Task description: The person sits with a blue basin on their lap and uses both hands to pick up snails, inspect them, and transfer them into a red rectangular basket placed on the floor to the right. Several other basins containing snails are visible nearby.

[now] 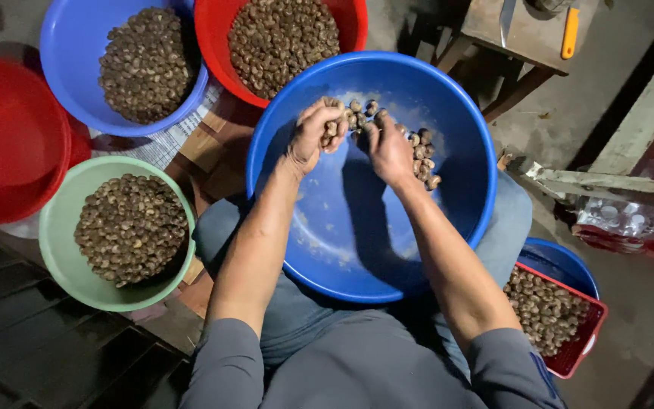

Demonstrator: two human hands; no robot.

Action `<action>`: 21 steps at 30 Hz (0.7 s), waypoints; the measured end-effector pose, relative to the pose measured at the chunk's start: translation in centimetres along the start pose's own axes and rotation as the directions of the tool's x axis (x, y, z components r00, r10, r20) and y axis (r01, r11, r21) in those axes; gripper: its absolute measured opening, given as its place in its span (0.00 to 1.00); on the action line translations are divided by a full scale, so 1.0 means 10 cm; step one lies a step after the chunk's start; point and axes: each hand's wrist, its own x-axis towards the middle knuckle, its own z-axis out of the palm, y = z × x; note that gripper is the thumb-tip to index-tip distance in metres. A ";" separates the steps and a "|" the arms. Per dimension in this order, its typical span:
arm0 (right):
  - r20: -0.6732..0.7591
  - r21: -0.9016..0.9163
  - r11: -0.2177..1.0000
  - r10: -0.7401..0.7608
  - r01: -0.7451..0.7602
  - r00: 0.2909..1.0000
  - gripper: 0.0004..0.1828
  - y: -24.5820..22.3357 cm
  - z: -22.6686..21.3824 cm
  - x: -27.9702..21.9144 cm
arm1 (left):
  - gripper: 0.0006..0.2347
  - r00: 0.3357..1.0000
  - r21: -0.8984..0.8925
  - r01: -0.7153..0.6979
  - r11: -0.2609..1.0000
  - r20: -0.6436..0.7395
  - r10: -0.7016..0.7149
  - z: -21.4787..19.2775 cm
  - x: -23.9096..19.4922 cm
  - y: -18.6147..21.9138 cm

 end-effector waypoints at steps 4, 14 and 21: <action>0.122 -0.403 0.914 0.095 -0.038 0.988 0.29 0.00 0.23 0.03 | 0.12 0.996 -0.166 0.042 0.985 0.085 -0.028 -0.01 -0.03 0.10; 0.105 -0.501 0.861 -0.043 0.090 0.994 0.24 0.00 0.35 -0.07 | 0.11 0.980 0.173 0.099 0.980 -0.189 -0.066 -0.18 0.17 -0.38; 0.083 -0.143 0.985 0.109 -0.097 0.991 0.21 0.01 0.24 -0.11 | 0.07 0.974 0.485 -0.070 0.872 -0.154 0.163 -0.29 0.32 -0.70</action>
